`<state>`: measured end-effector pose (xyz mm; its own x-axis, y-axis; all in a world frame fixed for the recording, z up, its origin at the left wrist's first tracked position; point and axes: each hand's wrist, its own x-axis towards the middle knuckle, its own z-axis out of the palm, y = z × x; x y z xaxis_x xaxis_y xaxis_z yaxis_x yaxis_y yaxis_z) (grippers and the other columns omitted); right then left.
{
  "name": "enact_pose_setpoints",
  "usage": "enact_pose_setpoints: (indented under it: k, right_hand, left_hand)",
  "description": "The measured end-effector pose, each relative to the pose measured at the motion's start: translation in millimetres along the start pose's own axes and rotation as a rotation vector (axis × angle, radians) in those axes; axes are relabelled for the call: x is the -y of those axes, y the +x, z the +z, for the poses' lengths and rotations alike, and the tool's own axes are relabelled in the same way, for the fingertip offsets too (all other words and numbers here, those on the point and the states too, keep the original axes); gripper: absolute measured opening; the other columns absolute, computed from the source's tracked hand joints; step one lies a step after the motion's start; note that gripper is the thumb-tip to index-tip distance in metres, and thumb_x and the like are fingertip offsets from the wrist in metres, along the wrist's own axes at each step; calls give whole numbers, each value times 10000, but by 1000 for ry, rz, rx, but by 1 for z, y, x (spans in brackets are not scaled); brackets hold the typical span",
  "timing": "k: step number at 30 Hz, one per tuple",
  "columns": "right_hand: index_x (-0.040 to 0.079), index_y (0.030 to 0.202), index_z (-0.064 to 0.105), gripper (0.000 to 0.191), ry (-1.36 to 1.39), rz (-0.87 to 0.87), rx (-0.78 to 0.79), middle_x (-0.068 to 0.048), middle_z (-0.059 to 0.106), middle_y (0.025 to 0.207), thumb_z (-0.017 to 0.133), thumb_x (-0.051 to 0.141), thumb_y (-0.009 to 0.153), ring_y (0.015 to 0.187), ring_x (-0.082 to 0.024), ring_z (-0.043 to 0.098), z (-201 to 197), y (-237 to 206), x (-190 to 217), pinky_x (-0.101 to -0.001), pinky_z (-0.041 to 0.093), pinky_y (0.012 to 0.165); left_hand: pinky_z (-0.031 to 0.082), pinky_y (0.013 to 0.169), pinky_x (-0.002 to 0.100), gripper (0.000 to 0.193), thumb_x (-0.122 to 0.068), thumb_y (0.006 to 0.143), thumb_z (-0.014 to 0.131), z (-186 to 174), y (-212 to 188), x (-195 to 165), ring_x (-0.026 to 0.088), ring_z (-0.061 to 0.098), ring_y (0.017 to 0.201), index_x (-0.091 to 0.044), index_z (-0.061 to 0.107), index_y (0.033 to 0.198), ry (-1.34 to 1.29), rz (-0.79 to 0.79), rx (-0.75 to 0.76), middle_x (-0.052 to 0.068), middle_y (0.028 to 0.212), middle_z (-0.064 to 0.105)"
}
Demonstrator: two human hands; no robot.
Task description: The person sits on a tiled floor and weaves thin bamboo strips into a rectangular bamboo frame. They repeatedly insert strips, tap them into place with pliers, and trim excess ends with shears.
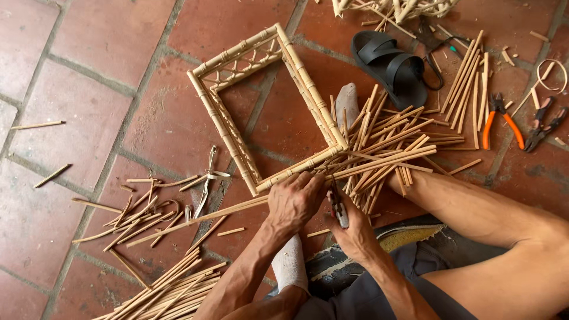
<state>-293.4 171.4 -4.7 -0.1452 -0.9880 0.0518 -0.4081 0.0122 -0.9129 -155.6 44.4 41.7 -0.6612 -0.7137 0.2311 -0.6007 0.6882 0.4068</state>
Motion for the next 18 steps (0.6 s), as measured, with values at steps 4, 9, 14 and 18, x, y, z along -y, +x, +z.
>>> enact_pose_setpoints:
  k: [4,9,14,18]
  right_hand:
    - [4,1182,585,257,-33,238,-1,-36,575,704,638,123,961,518,-130,519,-4,-11,-33,-296,471,412]
    - [62,993,539,234,247,221,-172,-5,520,722,721,207,970,530,-110,448,-6,-15,-46,-282,427,437]
    - [79,999,651,243,289,339,-198,-16,592,705,729,302,940,508,-117,490,-33,7,-27,-286,438,450]
    - [81,1071,691,286,410,211,7,-7,676,780,747,324,930,639,-97,624,-41,37,-15,-268,559,569]
  left_hand:
    - [393,412,295,228,-356,1009,668,23,0,-3,107,535,585,-140,706,1069,-91,76,-17,16,798,667]
    - [370,332,303,264,-351,1007,667,36,4,-4,121,489,450,-102,710,1084,-163,26,56,88,881,700]
    - [445,500,326,238,-289,1025,668,24,-13,-3,169,587,661,-117,657,1188,-243,97,-43,78,927,669]
    - [445,361,266,217,-85,1026,642,20,-25,0,136,573,568,-87,692,1237,-219,86,63,92,949,704]
